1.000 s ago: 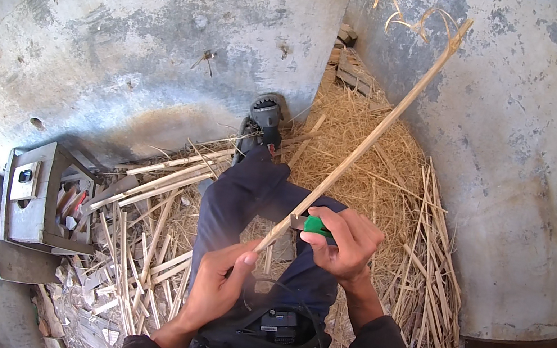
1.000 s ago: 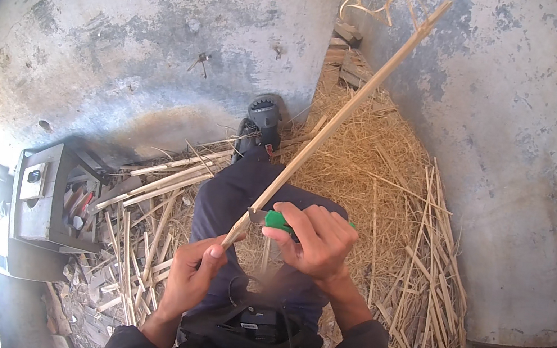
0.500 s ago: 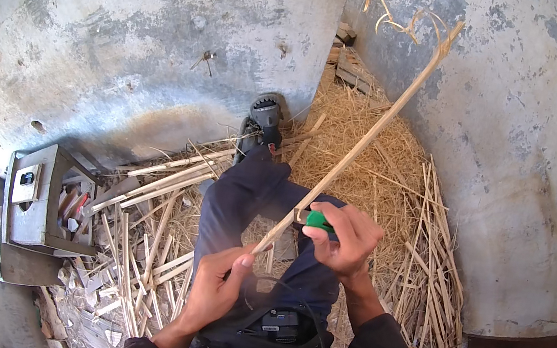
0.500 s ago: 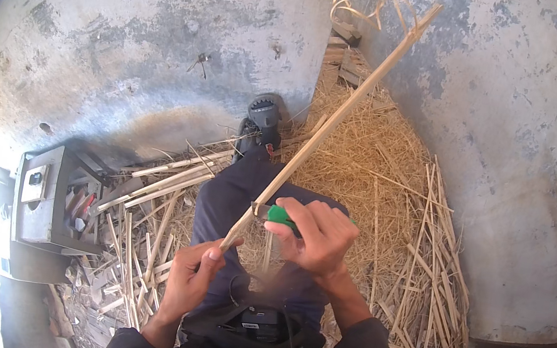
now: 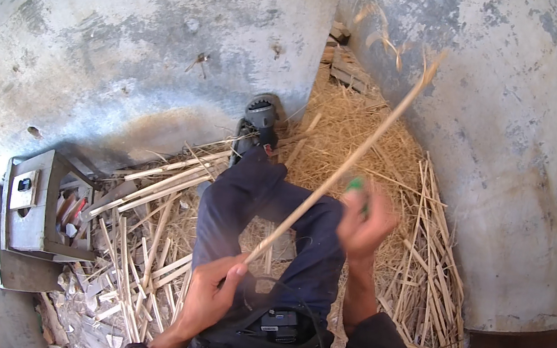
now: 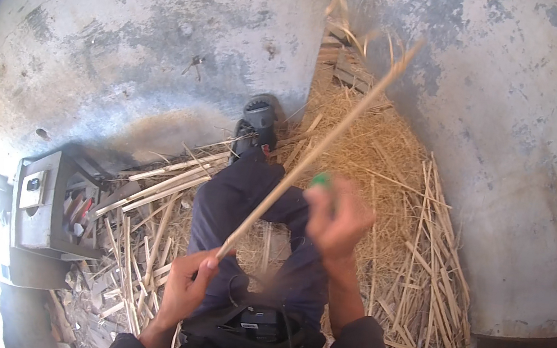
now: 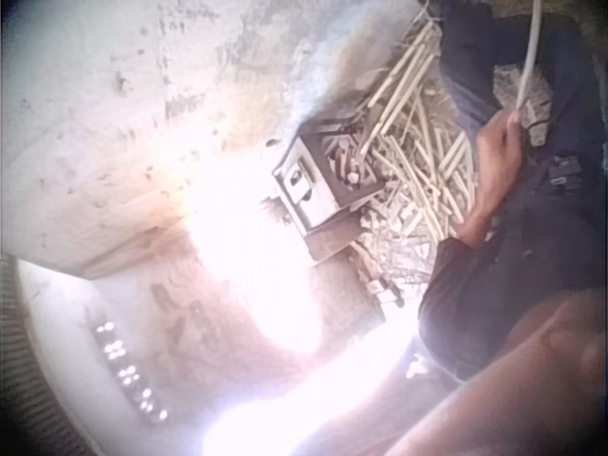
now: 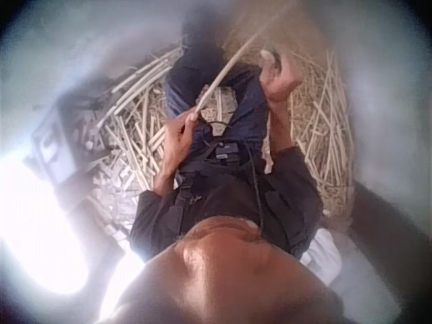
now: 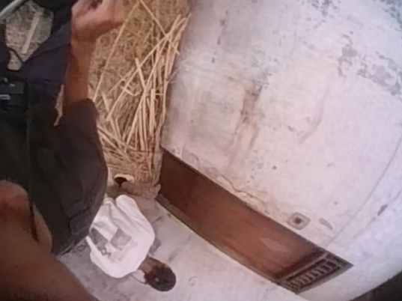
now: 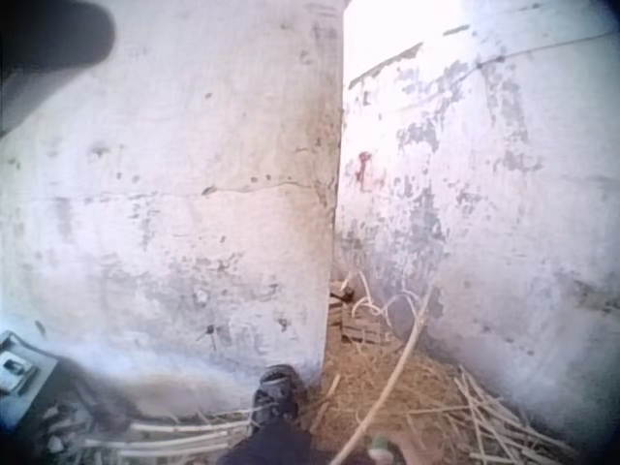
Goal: The person carves a wooden stick using a utility knife while sitting on a floor covered in wood shavings.
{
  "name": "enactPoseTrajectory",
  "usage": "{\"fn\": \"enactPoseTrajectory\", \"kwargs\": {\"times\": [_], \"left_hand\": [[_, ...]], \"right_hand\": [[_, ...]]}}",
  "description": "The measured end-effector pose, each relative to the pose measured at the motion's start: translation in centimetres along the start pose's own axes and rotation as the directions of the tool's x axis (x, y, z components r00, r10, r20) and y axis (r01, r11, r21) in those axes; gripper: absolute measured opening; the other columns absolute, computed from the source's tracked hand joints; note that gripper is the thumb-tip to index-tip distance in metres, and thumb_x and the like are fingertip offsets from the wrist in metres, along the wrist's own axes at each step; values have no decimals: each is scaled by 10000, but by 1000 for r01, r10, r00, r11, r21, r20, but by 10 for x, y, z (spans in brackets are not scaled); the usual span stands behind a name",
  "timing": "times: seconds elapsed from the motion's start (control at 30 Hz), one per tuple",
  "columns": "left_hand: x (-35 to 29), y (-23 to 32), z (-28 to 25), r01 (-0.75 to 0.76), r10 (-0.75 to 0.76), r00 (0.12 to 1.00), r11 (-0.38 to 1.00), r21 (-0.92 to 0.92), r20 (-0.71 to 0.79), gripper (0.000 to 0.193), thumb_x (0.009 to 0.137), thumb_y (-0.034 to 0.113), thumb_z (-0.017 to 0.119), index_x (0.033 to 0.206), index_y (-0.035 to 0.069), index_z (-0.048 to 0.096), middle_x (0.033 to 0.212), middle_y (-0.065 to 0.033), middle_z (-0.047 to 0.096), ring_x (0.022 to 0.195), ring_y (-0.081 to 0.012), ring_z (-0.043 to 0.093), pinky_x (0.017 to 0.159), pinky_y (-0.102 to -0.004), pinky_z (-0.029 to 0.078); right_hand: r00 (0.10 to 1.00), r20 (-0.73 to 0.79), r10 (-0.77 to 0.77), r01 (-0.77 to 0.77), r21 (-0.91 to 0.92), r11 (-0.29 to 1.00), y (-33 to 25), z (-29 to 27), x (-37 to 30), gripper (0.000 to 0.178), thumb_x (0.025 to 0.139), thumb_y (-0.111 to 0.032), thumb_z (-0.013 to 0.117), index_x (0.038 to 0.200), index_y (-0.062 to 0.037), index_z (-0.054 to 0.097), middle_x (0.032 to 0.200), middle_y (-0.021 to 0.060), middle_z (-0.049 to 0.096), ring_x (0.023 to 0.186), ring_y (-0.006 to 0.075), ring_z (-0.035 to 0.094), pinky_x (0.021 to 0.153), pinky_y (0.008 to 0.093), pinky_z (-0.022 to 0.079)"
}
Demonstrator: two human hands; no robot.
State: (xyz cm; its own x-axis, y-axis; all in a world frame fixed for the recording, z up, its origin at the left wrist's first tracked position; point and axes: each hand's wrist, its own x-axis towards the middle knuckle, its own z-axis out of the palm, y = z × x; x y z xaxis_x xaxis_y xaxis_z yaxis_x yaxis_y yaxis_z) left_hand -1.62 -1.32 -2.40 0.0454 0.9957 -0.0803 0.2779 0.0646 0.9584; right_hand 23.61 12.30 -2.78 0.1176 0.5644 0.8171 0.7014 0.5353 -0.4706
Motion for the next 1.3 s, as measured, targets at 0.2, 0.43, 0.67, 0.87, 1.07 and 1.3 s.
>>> {"fn": "enactPoseTrajectory", "kwargs": {"times": [0.2,0.43,0.67,0.87,1.07,1.3], "left_hand": [[-14,-28,1,-41,44,998,997,61,-48,358,1146,233,540,1299,-15,749,771,-26,558,688,-95,483,632,-290,385],[-2,-25,-6,16,-14,1000,996,-88,20,373,1161,281,529,1329,11,723,690,83,423,604,-19,354,542,-247,276],[4,-12,-4,39,-36,995,999,-29,90,279,1159,246,519,1122,19,678,672,65,467,595,-39,391,548,-263,308],[2,-9,-5,-2,-6,996,996,86,93,371,1179,284,431,957,31,588,637,-25,497,570,-140,461,573,-335,387],[-4,-8,-3,-33,16,997,975,219,81,345,1172,295,425,996,37,571,668,-176,553,623,-396,569,595,-483,423],[-9,-5,1,27,-46,996,969,246,71,268,1161,253,452,1040,38,556,700,-283,571,701,-554,597,616,-580,420]], "right_hand": [[964,35,262,-263,36,964,41,2,30,265,1077,-255,667,1024,-22,782,740,30,677,604,86,507,563,302,369],[932,219,288,-358,455,815,30,16,-1,326,1082,-334,634,1078,-20,724,698,-39,519,606,53,442,565,272,332],[957,291,19,-137,390,911,9,11,-1,404,959,-398,820,960,-15,690,717,39,568,564,149,521,511,299,382],[975,220,-29,-41,303,952,10,2,7,406,958,-404,824,947,-13,718,726,64,608,573,191,581,519,318,422],[980,183,-79,31,255,966,13,2,10,390,945,-377,844,972,1,750,747,76,666,578,175,618,527,297,455],[986,162,39,-70,193,979,22,-3,17,372,955,-326,844,1005,30,751,806,89,725,655,155,686,582,268,520]]}}
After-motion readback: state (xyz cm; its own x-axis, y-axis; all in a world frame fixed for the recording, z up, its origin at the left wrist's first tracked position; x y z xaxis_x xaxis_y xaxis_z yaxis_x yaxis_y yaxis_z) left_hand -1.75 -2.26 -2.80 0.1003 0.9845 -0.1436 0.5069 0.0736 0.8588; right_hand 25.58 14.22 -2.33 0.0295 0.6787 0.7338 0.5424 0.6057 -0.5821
